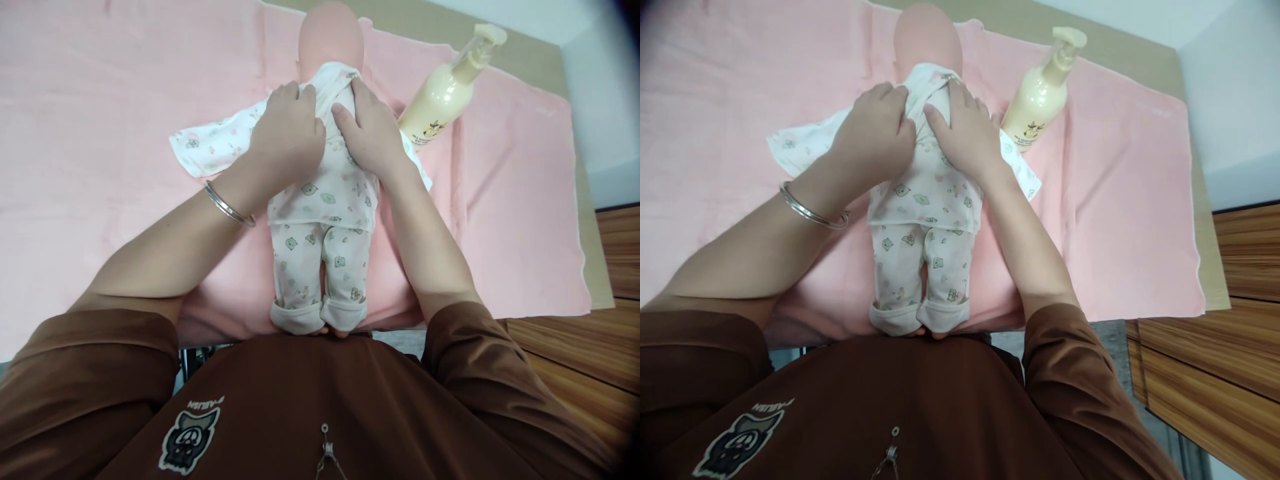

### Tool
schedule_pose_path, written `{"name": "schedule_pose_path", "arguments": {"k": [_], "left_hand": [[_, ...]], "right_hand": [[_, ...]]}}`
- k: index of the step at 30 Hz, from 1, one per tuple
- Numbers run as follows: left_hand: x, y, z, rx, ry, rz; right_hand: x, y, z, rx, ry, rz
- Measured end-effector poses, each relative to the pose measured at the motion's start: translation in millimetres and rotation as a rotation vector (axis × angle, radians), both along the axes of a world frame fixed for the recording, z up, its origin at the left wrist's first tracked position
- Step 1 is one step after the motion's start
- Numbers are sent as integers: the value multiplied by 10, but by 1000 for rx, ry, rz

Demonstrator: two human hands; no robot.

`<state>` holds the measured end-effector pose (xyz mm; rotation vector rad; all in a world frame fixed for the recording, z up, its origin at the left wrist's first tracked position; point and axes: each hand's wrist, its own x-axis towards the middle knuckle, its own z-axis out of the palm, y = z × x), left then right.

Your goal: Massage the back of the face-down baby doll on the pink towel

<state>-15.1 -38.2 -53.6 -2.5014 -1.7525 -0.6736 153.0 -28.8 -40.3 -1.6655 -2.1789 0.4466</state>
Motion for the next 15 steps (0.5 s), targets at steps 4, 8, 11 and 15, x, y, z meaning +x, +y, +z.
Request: {"name": "schedule_pose_path", "arguments": {"k": [4, 8, 11, 15], "left_hand": [[-85, 312, -167, -95, -235, -3], [-147, 436, -271, -154, -376, 55], [-145, 384, -266, -130, -384, 72], [-101, 336, -258, -89, -404, 120]], "right_hand": [[-163, -167, -5, 118, -62, 31], [-311, -300, 25, 131, -89, 4], [-234, -190, -1, 166, -53, 65], [-10, 82, -106, 131, 15, -4]]}}
